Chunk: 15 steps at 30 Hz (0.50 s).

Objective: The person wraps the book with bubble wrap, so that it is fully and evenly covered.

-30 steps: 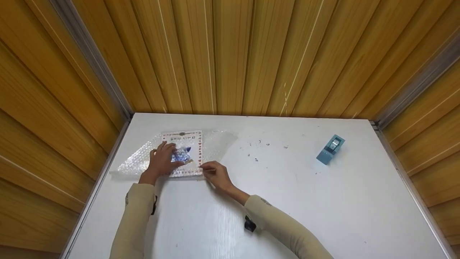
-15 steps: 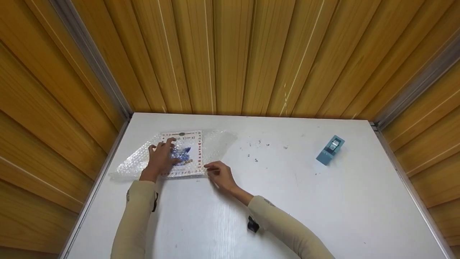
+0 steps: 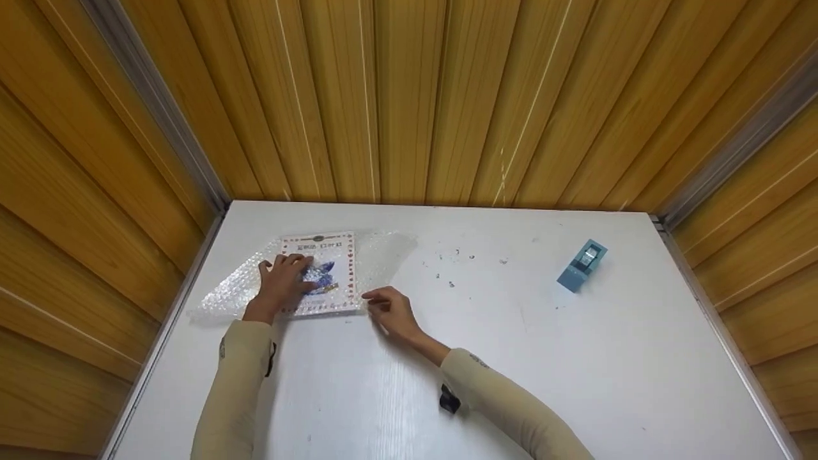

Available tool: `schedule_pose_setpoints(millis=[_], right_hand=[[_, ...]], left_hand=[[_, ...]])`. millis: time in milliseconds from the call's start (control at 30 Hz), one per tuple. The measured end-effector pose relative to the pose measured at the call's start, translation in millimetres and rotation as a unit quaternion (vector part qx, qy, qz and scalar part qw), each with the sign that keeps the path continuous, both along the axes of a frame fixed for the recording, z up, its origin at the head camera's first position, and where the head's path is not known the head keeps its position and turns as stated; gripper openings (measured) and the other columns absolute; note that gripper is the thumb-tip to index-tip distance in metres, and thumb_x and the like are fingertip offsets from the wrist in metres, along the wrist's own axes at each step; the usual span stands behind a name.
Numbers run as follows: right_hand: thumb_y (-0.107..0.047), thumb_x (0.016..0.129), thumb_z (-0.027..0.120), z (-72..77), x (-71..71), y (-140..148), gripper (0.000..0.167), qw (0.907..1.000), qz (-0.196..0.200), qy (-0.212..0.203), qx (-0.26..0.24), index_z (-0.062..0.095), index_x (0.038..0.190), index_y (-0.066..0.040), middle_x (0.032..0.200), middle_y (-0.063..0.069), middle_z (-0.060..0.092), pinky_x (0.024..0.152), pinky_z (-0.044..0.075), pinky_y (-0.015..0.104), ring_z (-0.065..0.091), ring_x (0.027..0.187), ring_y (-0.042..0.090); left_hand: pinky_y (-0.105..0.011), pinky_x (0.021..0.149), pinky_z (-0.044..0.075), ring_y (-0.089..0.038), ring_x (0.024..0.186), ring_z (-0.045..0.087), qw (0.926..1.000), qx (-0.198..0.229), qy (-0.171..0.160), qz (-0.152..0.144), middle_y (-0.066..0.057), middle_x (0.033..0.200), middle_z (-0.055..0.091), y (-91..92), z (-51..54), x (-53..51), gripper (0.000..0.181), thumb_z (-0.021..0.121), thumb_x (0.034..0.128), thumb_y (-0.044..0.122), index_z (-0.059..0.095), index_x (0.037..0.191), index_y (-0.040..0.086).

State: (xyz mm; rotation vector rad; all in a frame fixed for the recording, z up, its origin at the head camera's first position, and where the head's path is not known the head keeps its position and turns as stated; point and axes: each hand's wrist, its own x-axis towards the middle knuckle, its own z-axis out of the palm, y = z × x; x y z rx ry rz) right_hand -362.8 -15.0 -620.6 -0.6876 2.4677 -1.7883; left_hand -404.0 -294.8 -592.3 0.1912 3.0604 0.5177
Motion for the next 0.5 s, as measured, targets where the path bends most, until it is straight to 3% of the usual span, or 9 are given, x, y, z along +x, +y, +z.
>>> schedule_pose_setpoints(millis=[267, 400, 500], right_hand=[[0.018, 0.090, 0.057, 0.0, -0.9, 2.6, 0.024, 0.9998, -0.015, 0.014, -0.010, 0.067, 0.112, 0.016, 0.110, 0.034, 0.066, 0.091, 0.057, 0.057, 0.068, 0.102, 0.050], [0.015, 0.091, 0.059, 1.8, -0.7, 6.1, 0.025, 0.9998, -0.018, 0.008, -0.004, 0.070, 0.113, 0.011, 0.111, 0.028, 0.068, 0.092, 0.059, 0.052, 0.069, 0.103, 0.045], [0.011, 0.091, 0.061, 1.6, -0.6, 9.6, 0.025, 0.9998, -0.019, 0.000, -0.001, 0.071, 0.113, 0.007, 0.112, 0.024, 0.069, 0.091, 0.060, 0.044, 0.070, 0.103, 0.040]], left_hand=[[-0.076, 0.113, 0.016, -0.045, 0.139, 0.041, 0.9999, 0.003, 0.003, -0.012, -0.023, 0.146, 0.053, 3.1, 8.0, 2.1, 0.062, 0.074, 0.0923, 0.031, 0.053, 0.146, 0.008], [-0.077, 0.115, 0.012, -0.044, 0.140, 0.042, 0.9998, 0.020, 0.002, 0.002, -0.023, 0.146, 0.055, 4.1, 7.6, 2.0, 0.063, 0.076, 0.0915, 0.029, 0.050, 0.145, 0.009], [-0.077, 0.115, 0.012, -0.043, 0.139, 0.043, 0.9997, 0.023, 0.008, 0.004, -0.021, 0.145, 0.056, 2.9, 4.2, 3.0, 0.054, 0.075, 0.0919, 0.030, 0.054, 0.138, 0.011]])
